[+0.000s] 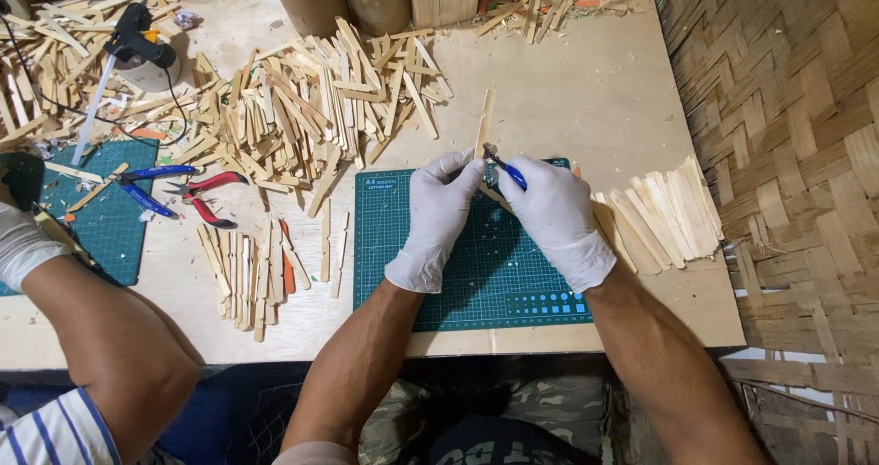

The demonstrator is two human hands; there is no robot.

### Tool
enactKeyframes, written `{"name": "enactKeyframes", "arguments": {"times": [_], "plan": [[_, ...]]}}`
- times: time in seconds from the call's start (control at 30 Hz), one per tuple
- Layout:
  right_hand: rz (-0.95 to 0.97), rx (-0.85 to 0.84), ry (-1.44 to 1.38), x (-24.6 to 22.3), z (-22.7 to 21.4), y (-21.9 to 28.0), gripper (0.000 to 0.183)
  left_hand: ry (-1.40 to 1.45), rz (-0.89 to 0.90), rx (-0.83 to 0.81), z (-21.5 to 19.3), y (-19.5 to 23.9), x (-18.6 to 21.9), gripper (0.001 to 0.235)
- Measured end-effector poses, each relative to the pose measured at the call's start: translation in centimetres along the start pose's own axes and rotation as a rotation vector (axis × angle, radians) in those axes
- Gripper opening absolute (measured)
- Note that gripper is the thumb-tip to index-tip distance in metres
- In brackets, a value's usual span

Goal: The person uses a pair of blue-handled nippers to cut thin wooden sticks into smaller segments on a green cutting mat.

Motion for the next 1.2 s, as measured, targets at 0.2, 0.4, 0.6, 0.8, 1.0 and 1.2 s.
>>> {"name": "enactKeyframes", "arguments": {"times": [0.2, 0.4, 0.6, 0.8, 1.0, 1.2], "plan": [[-0.059, 0.034, 0.08, 0.2, 1.0, -0.2, 0.017, 0.001, -0.04, 0.012, -0.1, -0.3, -0.4, 0.014], [-0.073, 0.055, 0.077, -0.3, 0.5, 0.0, 0.021, 0.016, -0.042, 0.008, -0.2, -0.3, -0.1, 0.013], [-0.052, 0.1, 0.165, -0.4, 0.7, 0.3, 0.015, 0.02, -0.043, 0.002, -0.3, -0.2, -0.1, 0.014], [0.013, 0.027, -0.243, -1.1, -0.6, 0.0, 0.022, 0.046, -0.017, 0.001, -0.2, -0.2, 0.6, 0.021], [0.319, 0.046, -0.646, 0.7, -0.8, -1.0, 0.008, 0.031, -0.004, -0.034, -0.5, -0.2, 0.9, 0.023], [0.284, 0.13, -1.092, 1.5, -2.1, -2.0, 0.025, -0.082, -0.028, -0.182, 0.9, 0.3, -0.3, 0.027]]}}
Point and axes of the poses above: each hand's wrist, its own y-axis away from the middle knuckle, its own z-axis out of the palm, x = y × z, the point moved 5 cm from there along -y, towards the middle knuckle, and after that the axes turned 6 degrees about z, right-handed, at the moved point
